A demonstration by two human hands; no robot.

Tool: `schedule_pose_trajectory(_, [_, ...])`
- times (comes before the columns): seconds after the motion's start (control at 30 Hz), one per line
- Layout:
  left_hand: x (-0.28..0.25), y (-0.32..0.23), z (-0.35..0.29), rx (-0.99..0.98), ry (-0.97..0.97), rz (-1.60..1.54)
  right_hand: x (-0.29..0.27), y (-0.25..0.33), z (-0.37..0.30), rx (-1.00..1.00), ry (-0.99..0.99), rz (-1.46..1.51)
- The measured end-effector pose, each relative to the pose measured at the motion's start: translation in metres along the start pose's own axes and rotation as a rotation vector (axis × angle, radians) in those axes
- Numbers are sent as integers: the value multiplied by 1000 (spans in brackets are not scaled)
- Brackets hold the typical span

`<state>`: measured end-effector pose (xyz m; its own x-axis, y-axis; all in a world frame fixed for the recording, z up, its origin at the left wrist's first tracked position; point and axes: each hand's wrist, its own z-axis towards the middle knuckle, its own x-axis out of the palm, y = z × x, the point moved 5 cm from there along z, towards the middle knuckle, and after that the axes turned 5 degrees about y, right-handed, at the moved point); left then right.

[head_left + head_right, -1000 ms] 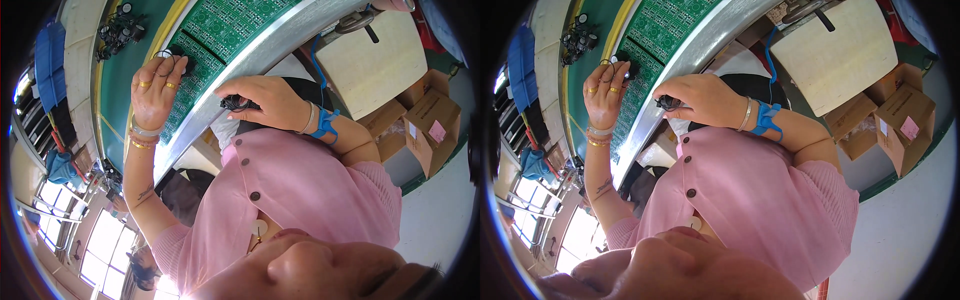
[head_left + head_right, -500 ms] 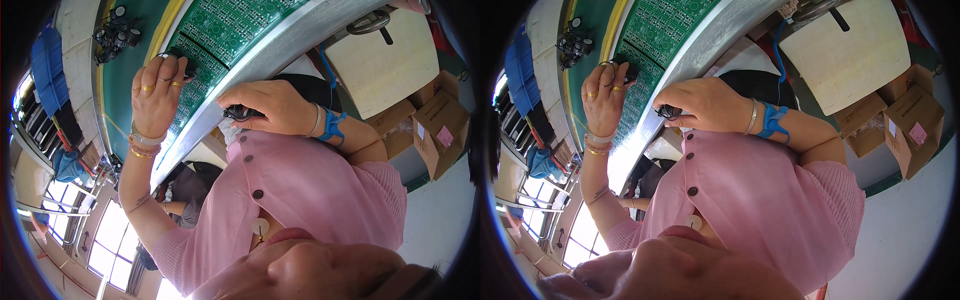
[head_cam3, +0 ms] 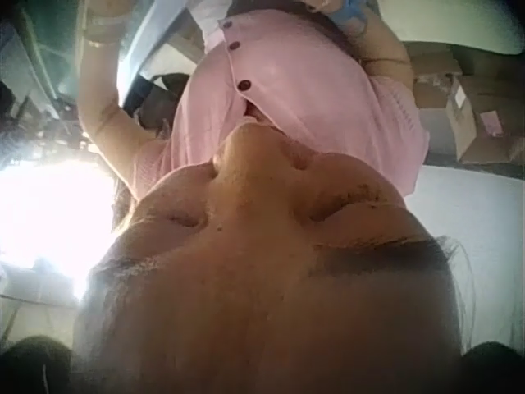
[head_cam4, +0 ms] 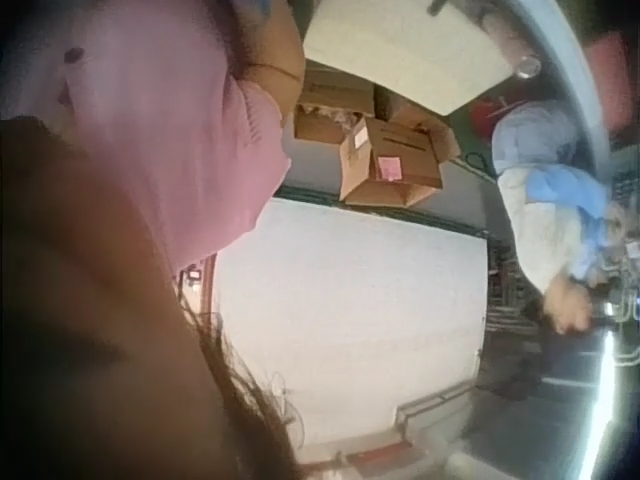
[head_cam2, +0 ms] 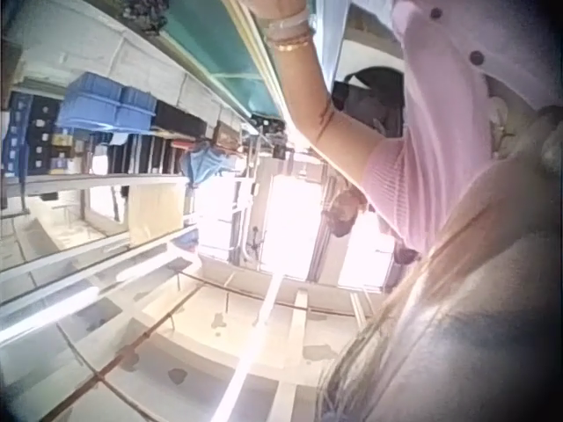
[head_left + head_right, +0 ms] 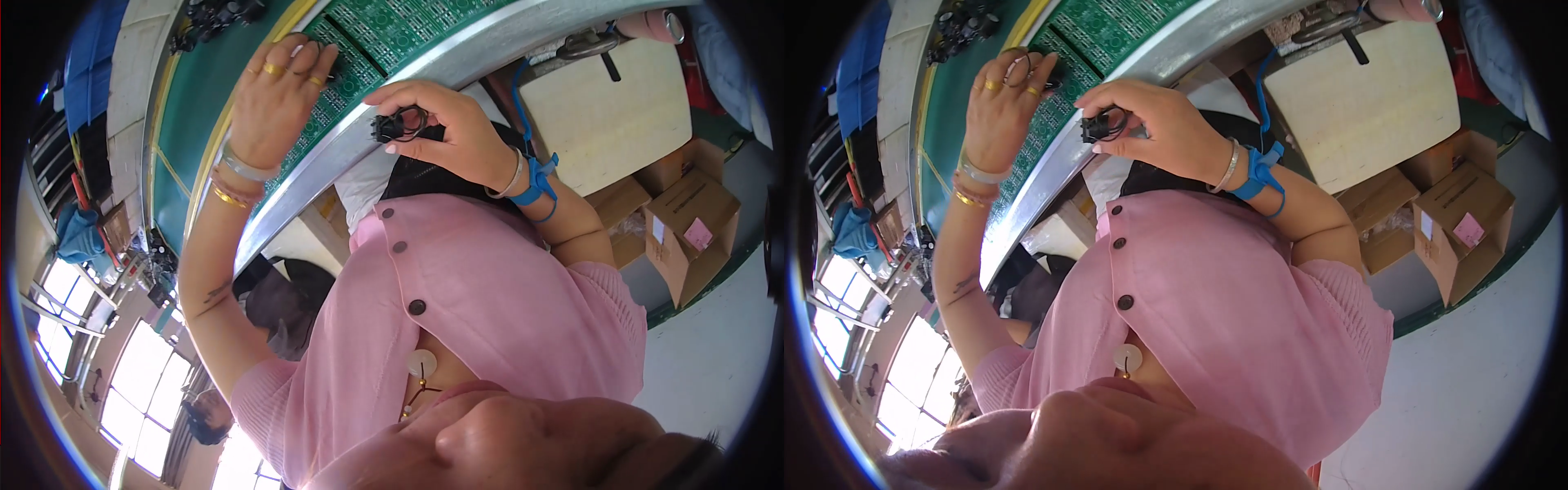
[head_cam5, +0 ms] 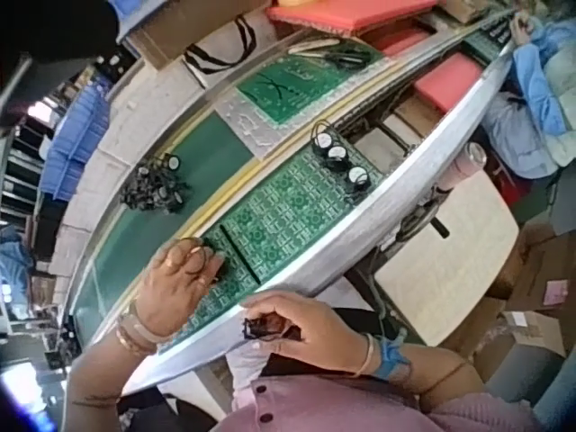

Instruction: The person assembles a printed circuit board by hand, integrating plastic housing, a fan component, and connectors into the board.

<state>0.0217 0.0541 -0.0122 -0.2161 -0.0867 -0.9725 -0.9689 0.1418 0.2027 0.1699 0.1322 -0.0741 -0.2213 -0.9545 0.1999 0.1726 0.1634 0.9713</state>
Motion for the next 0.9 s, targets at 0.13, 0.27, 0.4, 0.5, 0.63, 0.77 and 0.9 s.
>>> schedule_pose_trajectory(0.13, [-22, -23, -25, -143, -83, 45, -2, 1, -3, -37, -10, 46])
schedule_pose_trajectory(0.27, [-31, -47, -58, -164, -312, -232, 4, -3, -5, 119, 12, 338])
schedule_pose_trajectory(0.4, [-17, -72, -62, -485, -525, -935, 20, 7, -3, 57, 34, 313])
schedule_pose_trajectory(0.5, [-9, -70, -68, -511, -666, -1130, 31, 18, -4, 30, 119, 250])
schedule_pose_trajectory(0.63, [-18, -73, -77, -248, -814, -722, 35, 14, -9, 315, 228, 433])
schedule_pose_trajectory(0.77, [-10, -71, -86, -159, -864, -636, 40, 20, -5, 463, 268, 444])
schedule_pose_trajectory(0.9, [-17, -56, -91, -138, -827, -554, 35, 30, 7, 445, 239, 296])
